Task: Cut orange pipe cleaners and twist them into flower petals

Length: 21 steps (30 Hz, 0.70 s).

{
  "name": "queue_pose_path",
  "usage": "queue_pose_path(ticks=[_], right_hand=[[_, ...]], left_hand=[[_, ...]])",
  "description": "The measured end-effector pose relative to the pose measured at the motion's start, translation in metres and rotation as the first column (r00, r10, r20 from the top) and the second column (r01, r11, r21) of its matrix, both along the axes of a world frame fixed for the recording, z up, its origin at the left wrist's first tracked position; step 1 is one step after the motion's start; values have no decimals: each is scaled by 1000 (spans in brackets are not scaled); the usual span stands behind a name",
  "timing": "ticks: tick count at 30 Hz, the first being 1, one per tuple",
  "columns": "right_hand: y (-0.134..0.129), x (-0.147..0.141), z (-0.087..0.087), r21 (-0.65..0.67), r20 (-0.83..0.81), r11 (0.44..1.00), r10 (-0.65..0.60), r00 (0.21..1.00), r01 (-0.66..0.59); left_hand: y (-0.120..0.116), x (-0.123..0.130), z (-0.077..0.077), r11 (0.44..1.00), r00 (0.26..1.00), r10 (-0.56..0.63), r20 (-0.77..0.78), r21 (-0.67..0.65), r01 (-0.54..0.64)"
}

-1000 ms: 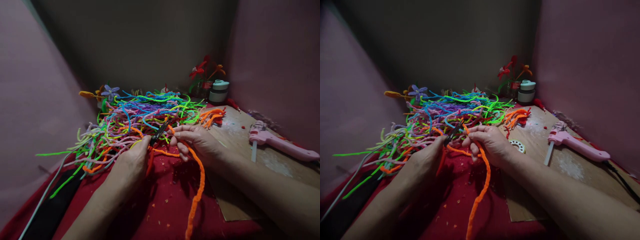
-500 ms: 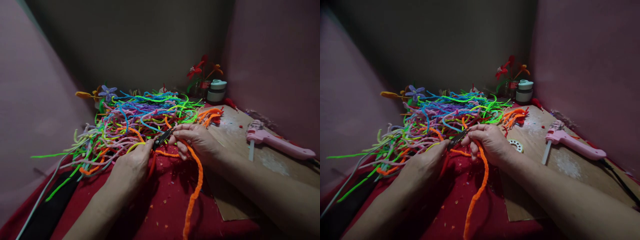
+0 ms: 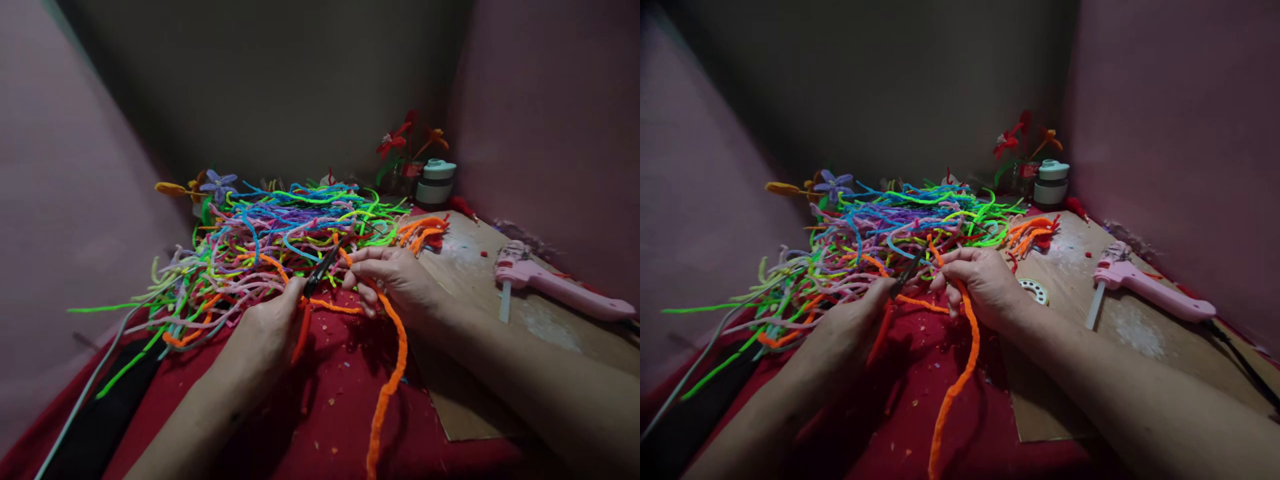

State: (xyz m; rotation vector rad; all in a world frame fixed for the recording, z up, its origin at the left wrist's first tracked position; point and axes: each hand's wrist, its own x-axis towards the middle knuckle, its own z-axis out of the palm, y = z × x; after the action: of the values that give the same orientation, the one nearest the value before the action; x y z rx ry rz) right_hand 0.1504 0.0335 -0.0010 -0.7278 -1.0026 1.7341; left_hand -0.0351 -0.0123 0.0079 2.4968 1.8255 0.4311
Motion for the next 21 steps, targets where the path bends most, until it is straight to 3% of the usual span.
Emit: queue_pose_path(ticks=[2, 4, 6, 8, 10, 13, 21], right_hand=[[0, 0, 0, -13, -15, 999, 41, 999, -41], [-1, 0, -1, -14, -44, 992, 126, 991, -127], [-3, -1, -5, -26, -80, 970, 241, 967, -243], [-5, -3, -9, -48, -115, 936, 341, 933, -348], [-9, -5, -12, -63, -127, 908, 404, 906, -414], [-13, -7, -14, -72, -109, 883, 456, 883, -465], [-14, -7, -18, -134, -1, 864, 489, 872, -485]], left_hand=[[2, 0, 0, 999, 979, 48, 198, -3, -48], [4, 1, 0, 993, 859, 111, 500, -96, -73], [5, 4, 1, 972, 598, 182, 781, -234, 9], [4, 10, 3, 948, 331, 244, 911, -296, 115], [3, 15, 5, 943, 185, 257, 949, -288, 166], [1, 20, 8, 949, 114, 230, 967, -248, 194], [3, 20, 1, 954, 108, 192, 976, -211, 212]])
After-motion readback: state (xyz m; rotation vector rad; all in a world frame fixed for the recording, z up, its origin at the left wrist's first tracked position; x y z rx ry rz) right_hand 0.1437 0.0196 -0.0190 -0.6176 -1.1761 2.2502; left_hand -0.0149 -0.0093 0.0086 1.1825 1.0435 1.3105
